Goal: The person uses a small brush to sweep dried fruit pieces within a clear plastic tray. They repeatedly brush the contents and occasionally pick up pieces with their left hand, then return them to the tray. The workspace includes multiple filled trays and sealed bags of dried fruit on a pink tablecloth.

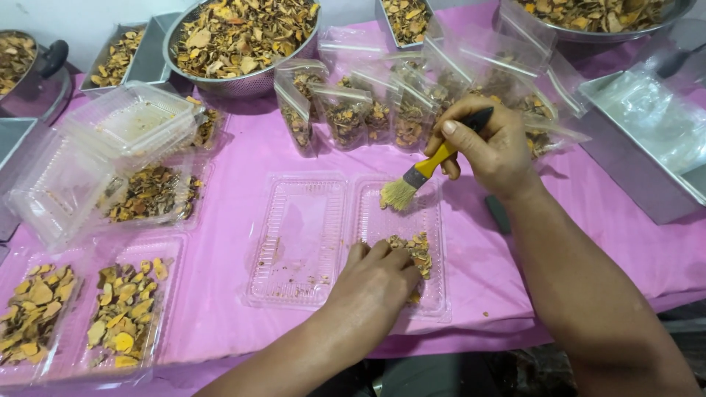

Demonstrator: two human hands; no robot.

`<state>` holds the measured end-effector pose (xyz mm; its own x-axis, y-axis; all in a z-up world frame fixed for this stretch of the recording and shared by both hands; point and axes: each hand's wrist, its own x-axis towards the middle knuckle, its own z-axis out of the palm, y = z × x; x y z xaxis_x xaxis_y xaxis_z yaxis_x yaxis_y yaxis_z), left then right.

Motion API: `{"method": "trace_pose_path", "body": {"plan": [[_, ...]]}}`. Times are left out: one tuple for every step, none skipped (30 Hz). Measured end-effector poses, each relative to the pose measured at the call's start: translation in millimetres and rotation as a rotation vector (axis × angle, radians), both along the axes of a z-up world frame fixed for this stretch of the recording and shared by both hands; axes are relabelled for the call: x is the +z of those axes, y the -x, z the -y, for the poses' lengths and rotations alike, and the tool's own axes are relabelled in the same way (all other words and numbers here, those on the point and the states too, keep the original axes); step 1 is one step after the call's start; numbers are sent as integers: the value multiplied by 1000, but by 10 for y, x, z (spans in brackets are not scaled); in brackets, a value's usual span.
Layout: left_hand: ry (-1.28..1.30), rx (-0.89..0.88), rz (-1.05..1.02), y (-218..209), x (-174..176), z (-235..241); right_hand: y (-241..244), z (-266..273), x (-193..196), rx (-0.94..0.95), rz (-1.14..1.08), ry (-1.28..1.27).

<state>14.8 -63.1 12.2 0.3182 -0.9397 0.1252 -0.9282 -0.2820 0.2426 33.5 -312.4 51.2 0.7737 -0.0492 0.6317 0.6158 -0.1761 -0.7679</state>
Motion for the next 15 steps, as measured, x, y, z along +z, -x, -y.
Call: {"method": "trace_pose_path", "body": {"plan": [[1,1,2,-9,-39,21,-1,1,-8,1,2,1],[-10,16,15,-17,-76,43,0,3,-15,-2,-10,-16],[-20,31,28,-26,-109,66,1,5,-18,-6,-23,-32],[-19,32,30,-23,-88,63,-4,7,-14,-5,-21,-31],[-49,30,28,-23,-68,67,-4,14,-9,-13,-21,-35],[-79,29,25,-23,-49,70,-5,21,-5,-22,-22,-40],[-77,30,26,-31,3,44,-6,28,-2,-22,-21,-38],[-40,29,-51,-40,53,19,-7,36,-1,-30,-33,-52],[-4,25,-129,-51,101,-10,-6,42,-8,-40,-46,-67],[-5,24,-129,-80,100,-42,2,31,-12,-42,-46,-68],[107,-7,-218,-119,103,-66,1,29,-3,-35,-30,-54],[219,-39,-307,-158,106,-92,-1,25,6,-28,-14,-41],[219,-38,-310,-168,216,-125,-1,35,-2,-27,-17,-41],[149,128,-521,-180,324,-162,-2,42,-10,4,-7,-61],[75,295,-726,-199,437,-196,-17,52,-10,37,5,-79]]}}
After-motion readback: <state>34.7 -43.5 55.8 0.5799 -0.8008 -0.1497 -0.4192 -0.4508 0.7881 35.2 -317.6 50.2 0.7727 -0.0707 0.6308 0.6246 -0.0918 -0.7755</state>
